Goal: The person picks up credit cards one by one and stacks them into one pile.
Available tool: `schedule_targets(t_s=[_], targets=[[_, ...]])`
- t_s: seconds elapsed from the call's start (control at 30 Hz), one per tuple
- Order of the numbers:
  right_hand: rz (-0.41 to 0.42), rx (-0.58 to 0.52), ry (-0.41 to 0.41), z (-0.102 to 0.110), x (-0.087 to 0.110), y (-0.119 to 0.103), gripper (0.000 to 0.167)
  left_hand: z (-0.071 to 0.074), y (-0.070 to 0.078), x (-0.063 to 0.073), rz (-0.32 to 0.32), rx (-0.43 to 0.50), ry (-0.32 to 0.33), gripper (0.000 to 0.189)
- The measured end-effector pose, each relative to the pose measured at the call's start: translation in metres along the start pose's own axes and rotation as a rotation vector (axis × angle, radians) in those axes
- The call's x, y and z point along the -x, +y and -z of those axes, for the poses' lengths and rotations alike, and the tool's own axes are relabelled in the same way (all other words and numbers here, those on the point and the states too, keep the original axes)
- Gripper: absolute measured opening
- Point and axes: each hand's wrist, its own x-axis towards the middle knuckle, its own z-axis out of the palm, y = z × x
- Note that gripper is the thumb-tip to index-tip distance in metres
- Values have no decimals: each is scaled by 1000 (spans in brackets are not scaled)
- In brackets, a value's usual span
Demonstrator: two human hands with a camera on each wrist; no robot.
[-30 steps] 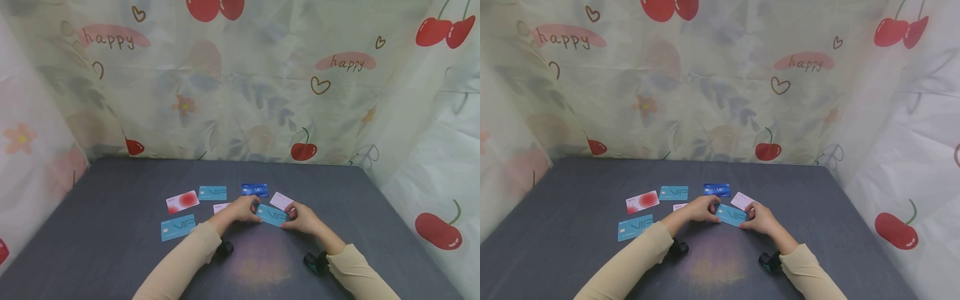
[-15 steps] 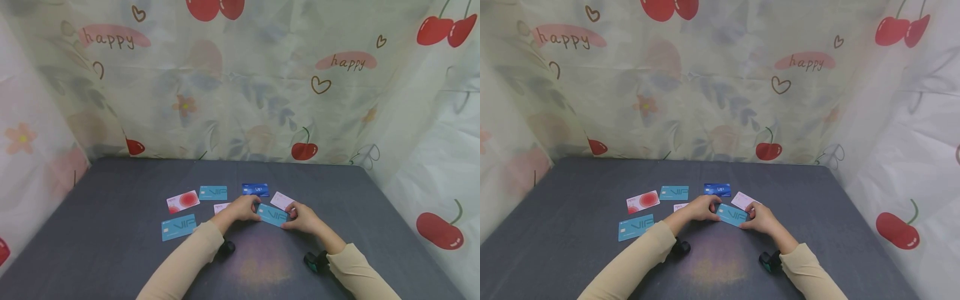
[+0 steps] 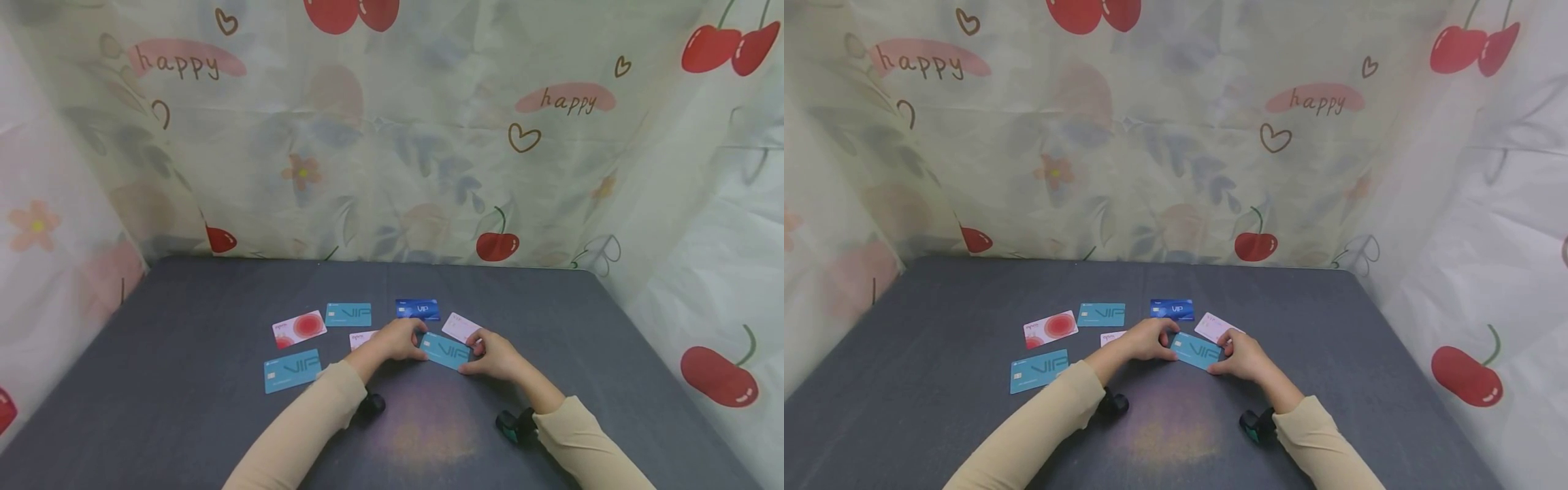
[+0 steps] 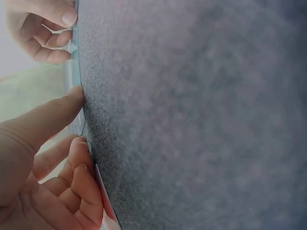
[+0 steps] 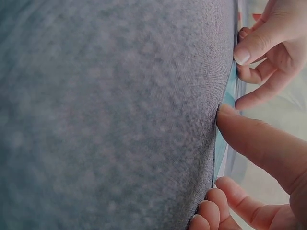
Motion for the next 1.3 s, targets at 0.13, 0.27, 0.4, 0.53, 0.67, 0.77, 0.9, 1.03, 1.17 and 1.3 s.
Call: schedule_targets(t_s=[0.13, 0.27, 0.4, 0.53, 0.67, 0.77, 0.9, 1.03, 1.17, 1.3], targets=[[-3, 0, -7, 1, 1, -2, 50, 0, 1, 0, 10, 11, -3, 49], [-4, -3, -18, 1, 1, -3, 50, 1, 3, 1, 21, 33, -2, 48], [-16, -8, -27, 1, -1, -3, 49, 1, 3, 0, 22, 45, 5, 47], [-17, -3, -34, 2, -2, -3, 50, 0, 2, -1, 11, 44, 16, 47], [-2, -2, -35, 2, -2, -2, 50, -1, 2, -1, 12, 50, 21, 47], [4, -10, -34, 1, -2, -1, 50, -1, 3, 0, 16, 60, 25, 48], [-13, -23, -32, 0, -2, -2, 51, -1, 4, 1, 14, 71, 33, 48], [-37, -42, -30, 0, -1, -3, 52, -2, 5, 1, 10, 68, 45, 49], [-42, -58, -24, 0, 0, -4, 53, -3, 6, 2, 8, 66, 59, 49], [-46, -56, -14, -1, 1, -6, 53, -4, 7, 2, 10, 69, 66, 48]])
